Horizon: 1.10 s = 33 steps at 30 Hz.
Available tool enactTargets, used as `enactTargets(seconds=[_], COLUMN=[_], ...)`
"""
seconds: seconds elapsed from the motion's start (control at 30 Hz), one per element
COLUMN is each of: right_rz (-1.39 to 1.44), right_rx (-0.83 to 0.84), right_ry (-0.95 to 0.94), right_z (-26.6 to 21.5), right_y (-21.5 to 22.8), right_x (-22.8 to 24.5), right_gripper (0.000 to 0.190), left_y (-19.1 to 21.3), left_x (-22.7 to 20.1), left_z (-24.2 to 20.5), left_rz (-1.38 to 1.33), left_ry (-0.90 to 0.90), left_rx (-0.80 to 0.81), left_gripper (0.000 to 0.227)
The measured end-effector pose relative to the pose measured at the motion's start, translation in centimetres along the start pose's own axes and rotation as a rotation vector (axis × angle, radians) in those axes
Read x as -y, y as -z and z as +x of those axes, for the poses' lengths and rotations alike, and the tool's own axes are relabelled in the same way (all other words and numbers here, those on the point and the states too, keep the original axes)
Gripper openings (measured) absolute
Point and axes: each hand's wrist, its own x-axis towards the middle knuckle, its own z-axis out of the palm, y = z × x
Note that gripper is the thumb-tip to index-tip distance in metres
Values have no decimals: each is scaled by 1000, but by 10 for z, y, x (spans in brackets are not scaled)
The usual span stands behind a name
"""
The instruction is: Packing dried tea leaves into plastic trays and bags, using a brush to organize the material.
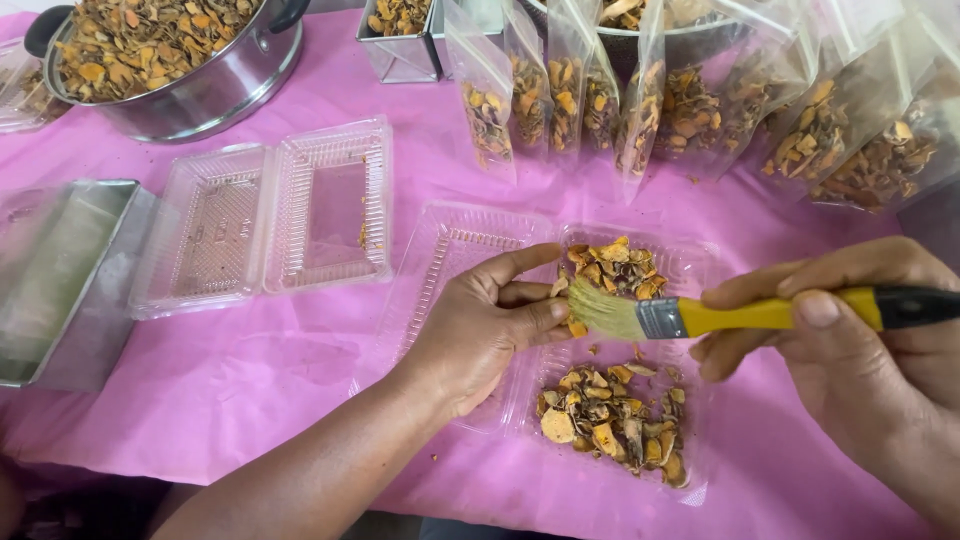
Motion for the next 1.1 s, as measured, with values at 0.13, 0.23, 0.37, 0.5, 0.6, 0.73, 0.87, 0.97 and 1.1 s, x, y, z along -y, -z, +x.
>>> enactTargets(seconds=[0.13, 0.23, 0.37, 0.5, 0.6, 0.73, 0.87, 0.97, 1.1], right_rz=[-38, -64, -107, -25, -37, -126, -55, -55, -267], right_rx=[66, 63, -19, 37, 10, -46, -2, 0, -106], right_ry=[52, 40, 51, 123, 67, 147, 87, 140, 186], right_z=[-6, -5, -11, -32, -13, -14, -7, 8, 6], right_y=[13, 13, 26, 59, 27, 38, 30, 41, 73], right_x=[-3, -3, -10, -30, -20, -16, -7, -19, -32], right_gripper=[13, 17, 26, 21, 19, 21, 20, 19, 22], left_y=[4, -1, -4, 5, 1, 1, -8, -18, -39], left_x=[4, 0, 4, 17, 12, 7, -4, -16, -29], left_z=[1, -4, -7, -2, -6, -8, -9, -10, -5], left_rz=[-16, 19, 195, 88, 195, 197, 315, 394, 817], left_ry=[2, 119, 135, 118, 96, 58, 74, 29, -264], left_rx=[1, 1, 85, 144, 175, 252, 148, 121, 118], left_gripper=[58, 70, 80, 82, 85, 85, 83, 80, 58])
